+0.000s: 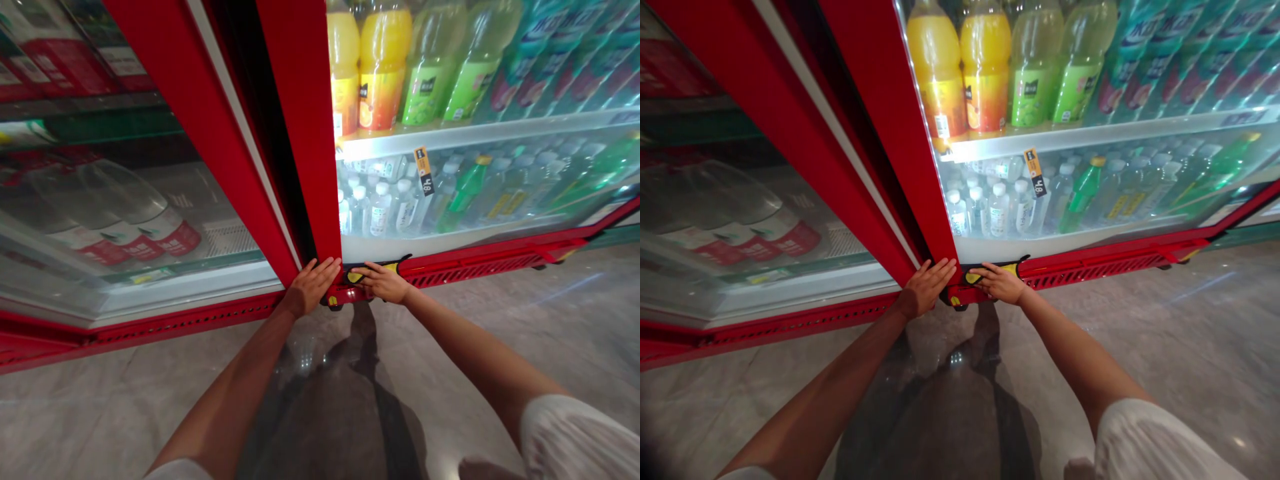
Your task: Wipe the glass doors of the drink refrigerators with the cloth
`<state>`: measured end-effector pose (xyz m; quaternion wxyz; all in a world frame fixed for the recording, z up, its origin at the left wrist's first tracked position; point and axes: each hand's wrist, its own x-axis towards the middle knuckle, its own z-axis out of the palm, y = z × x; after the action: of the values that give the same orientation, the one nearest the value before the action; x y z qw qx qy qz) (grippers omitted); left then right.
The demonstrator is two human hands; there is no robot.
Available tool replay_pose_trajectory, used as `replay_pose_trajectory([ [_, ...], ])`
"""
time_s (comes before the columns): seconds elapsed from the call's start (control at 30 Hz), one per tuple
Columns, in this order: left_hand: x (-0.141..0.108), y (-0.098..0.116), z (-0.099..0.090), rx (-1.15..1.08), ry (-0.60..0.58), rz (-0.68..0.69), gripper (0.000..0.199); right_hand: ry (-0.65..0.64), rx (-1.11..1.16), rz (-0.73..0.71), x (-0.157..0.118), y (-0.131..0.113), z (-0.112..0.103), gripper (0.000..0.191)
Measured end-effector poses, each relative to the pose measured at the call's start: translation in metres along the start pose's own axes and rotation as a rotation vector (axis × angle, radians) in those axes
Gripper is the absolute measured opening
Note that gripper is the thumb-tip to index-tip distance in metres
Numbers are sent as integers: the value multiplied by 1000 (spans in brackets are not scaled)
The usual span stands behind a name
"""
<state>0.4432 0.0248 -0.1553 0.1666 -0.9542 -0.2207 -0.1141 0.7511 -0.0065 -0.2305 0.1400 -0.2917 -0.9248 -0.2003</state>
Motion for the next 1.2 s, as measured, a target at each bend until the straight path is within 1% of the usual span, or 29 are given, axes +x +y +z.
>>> replay_pose_trajectory([
  [0.07,-2,-1,3,32,1,-3,74,37,-21,70,-14,7,-6,41],
  [0.13,-3,-2,6,61,11,-27,73,58,-55,164,-24,9,-10,48],
  [0.2,-2,0,9,78,14,-19,69,61,-70,218,-23,5,-10,50],
  [0.27,2,3,12,84,2,25,64,61,-56,196,-12,0,-9,50],
  [0.33,7,7,14,85,-10,56,62,62,-30,125,4,0,-10,46],
  [0.4,12,9,15,86,-3,40,62,70,-20,95,12,5,-16,44],
  [0.43,14,10,15,86,4,25,63,81,-26,129,10,9,-19,46],
  [0.5,16,10,15,92,24,12,63,99,-54,269,-4,12,-25,53],
  [0.57,16,10,17,102,46,24,62,86,-77,401,-22,9,-25,59],
  [0.6,15,10,19,109,57,36,62,61,-75,424,-28,6,-22,60],
  [0.67,13,11,25,120,66,63,61,2,-52,376,-30,0,-16,59],
  [0.73,12,13,32,126,59,76,61,-26,-27,271,-21,-1,-11,56],
  [0.8,12,13,37,126,57,68,62,-6,-25,218,-12,6,-12,54],
  [0.83,11,14,39,124,61,63,62,16,-38,235,-9,9,-14,55],
  [0.9,11,13,40,116,76,60,63,61,-88,360,-12,14,-18,56],
  [0.97,11,13,39,97,85,61,64,85,-139,513,-19,11,-19,55],
  [1.0,11,14,39,84,84,62,65,81,-147,548,-20,7,-18,54],
  [1.03,13,14,38,70,82,66,67,67,-136,539,-20,2,-16,54],
  [1.1,17,15,38,47,83,78,69,26,-80,428,-14,-4,-13,54],
  [1.17,23,16,39,31,101,82,71,5,-31,325,-7,-2,-14,56],
  [1.2,27,16,40,23,117,78,71,10,-25,321,-6,3,-17,57],
])
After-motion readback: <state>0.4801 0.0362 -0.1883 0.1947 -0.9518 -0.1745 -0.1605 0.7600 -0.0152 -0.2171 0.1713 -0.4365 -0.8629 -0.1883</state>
